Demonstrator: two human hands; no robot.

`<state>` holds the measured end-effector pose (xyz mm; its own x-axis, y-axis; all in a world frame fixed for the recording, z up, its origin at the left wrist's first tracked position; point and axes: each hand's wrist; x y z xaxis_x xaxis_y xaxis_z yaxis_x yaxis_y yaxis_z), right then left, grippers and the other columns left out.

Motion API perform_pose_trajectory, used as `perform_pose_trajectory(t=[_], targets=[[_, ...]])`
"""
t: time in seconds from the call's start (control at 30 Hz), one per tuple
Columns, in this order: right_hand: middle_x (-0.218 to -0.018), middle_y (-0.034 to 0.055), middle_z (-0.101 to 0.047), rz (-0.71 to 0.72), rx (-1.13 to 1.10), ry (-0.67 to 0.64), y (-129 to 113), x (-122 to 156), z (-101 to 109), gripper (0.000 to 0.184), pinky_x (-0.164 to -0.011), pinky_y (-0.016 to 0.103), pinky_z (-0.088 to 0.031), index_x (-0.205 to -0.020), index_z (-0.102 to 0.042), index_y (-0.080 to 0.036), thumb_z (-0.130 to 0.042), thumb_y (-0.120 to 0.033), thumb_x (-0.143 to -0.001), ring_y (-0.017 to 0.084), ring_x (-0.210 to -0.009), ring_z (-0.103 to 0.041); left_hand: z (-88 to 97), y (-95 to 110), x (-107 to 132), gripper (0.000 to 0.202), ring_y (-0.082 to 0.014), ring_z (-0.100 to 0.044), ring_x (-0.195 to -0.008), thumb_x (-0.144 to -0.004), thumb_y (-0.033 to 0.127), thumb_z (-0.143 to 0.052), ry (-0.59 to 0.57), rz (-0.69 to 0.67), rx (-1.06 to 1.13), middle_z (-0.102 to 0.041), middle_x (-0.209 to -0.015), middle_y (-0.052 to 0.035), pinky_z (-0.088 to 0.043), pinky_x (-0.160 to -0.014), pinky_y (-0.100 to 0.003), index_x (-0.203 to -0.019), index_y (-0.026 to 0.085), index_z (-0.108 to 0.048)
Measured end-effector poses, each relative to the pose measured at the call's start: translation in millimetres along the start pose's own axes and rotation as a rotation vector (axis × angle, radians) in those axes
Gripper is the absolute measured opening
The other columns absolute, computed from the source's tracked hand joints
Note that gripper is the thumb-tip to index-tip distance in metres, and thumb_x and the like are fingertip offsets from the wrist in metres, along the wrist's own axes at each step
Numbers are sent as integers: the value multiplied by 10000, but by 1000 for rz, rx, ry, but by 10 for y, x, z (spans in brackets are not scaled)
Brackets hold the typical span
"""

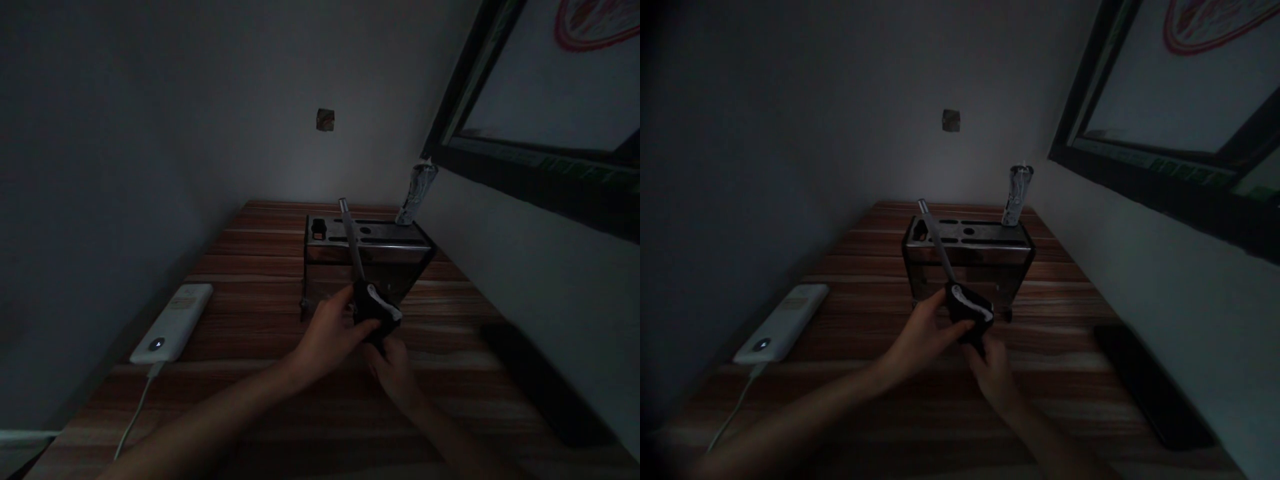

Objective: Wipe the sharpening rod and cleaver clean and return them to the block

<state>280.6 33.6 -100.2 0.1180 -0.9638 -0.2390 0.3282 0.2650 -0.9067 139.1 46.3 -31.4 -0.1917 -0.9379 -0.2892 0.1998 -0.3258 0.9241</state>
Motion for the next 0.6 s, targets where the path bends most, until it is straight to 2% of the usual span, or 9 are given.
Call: perform_pose_trajectory(t=[0.17, 0.33, 0.6], targets=[[-391, -49, -398, -27, -18, -12, 10, -2, -23, 216, -380, 204, -330, -546, -479, -199, -498, -291, -741, 109, -387, -410, 22, 4, -25, 381, -203, -627, -970, -730, 165, -659, -4, 6, -78, -682, -1036, -39, -494, -826, -293, -1098, 190, -565], [-399, -57, -394, -57, -46, -10, 53, 3, -39, 222, -365, 199, -305, -561, -481, -196, -519, -318, -743, 96, -377, -381, 23, -13, -21, 384, -208, -641, -933, -738, 178, -654, -9, 27, -133, -689, -1015, -51, -502, -793, -294, -1108, 181, -548], [-398, -38, -423, -31, 4, 14, 46, -20, -20, 200, -396, 210, -359, -539, -473, -206, -514, -292, -715, 134, -440, -467, 12, -21, -8, 350, -207, -643, -929, -728, 178, -671, 25, 8, -178, -693, -1008, -51, -496, -797, -293, -1062, 192, -569]])
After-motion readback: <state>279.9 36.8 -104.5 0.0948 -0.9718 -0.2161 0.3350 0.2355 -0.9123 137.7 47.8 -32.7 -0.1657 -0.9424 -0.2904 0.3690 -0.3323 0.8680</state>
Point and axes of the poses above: each hand's wrist, its own x-axis away from the middle knuckle, its own z-axis out of the back of the hand, y = z × x
